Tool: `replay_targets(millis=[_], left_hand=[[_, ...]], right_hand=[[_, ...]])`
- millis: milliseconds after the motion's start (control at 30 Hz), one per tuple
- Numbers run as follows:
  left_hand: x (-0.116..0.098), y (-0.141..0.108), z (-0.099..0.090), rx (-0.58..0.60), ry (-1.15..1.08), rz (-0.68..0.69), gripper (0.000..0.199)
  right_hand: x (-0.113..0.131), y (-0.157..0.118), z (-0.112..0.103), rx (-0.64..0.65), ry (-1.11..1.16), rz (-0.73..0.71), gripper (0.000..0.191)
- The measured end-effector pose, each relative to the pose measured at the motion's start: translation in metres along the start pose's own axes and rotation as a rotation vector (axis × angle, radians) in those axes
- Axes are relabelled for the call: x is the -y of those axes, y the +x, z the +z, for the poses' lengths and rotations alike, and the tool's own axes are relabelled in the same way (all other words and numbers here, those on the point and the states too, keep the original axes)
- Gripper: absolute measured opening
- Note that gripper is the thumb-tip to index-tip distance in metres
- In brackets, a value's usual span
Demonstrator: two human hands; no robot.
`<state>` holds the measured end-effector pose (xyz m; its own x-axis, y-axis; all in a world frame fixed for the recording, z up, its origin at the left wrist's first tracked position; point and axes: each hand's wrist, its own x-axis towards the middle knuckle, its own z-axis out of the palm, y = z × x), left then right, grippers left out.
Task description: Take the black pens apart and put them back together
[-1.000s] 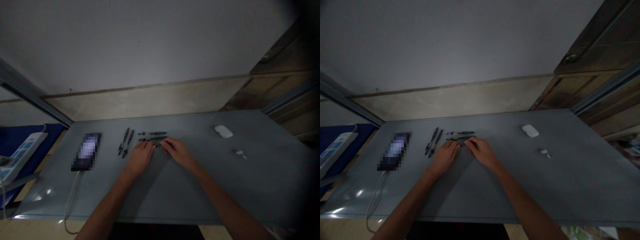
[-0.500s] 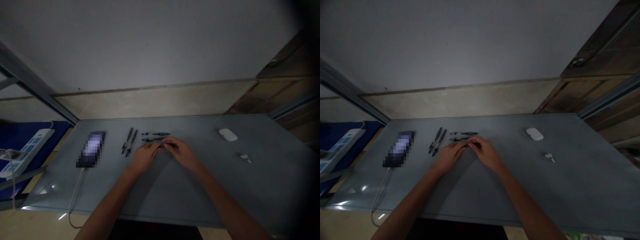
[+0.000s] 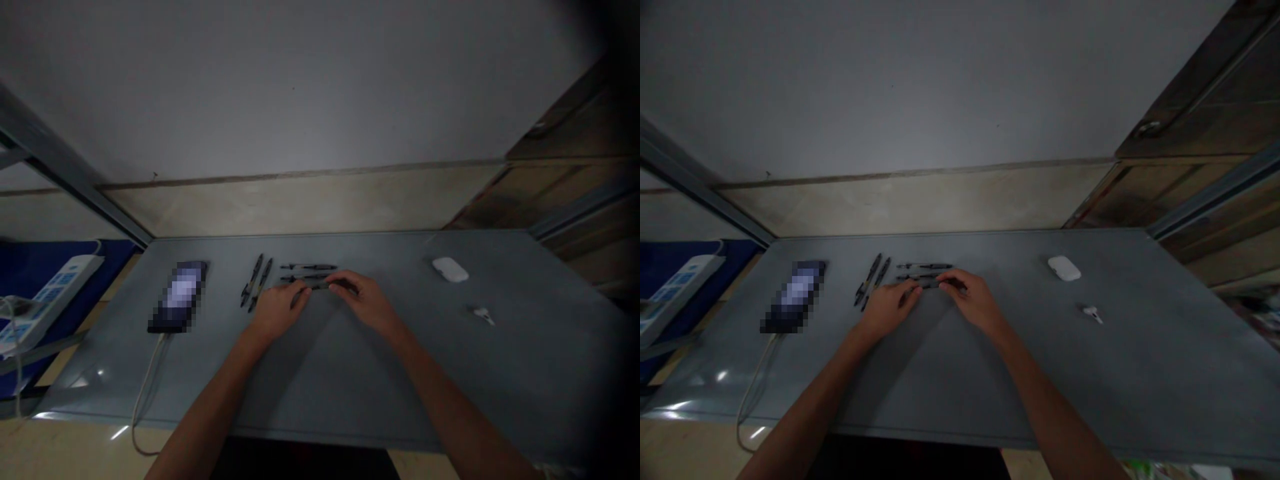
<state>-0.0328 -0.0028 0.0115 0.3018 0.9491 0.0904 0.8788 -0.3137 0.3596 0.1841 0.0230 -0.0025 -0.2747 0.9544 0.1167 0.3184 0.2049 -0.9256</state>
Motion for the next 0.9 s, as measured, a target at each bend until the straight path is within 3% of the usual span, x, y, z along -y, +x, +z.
replay_targets(millis=[167,467,600,733,900], left_hand=[[0.005,0.002,-0.007,-0.033,0.025,-0.061,0.033],[0.007,0.002,-0.012,-0.072,-0.036,-0.141,0.028],[0.008,0.003,-0.01,-0.074,-0.057,-0.141,0.028],[0.006,0.003,-0.007,-0.086,-0.024,-0.136,0.031],[0.002,0.003,-0.003,-0.066,-0.014,-0.106,0.035]], right_hand=[[0.0,0.002,-0.009,-0.08,0.038,0.043,0.022],[-0.014,0.007,-0.018,-0.347,0.226,0.053,0.023],[-0.023,0.009,-0.021,-0.469,-0.038,0.093,0.02],[-0.028,0.008,-0.02,-0.416,-0.354,0.045,0.02],[-0.023,0.006,-0.016,-0.304,-0.461,-0.075,0.028]])
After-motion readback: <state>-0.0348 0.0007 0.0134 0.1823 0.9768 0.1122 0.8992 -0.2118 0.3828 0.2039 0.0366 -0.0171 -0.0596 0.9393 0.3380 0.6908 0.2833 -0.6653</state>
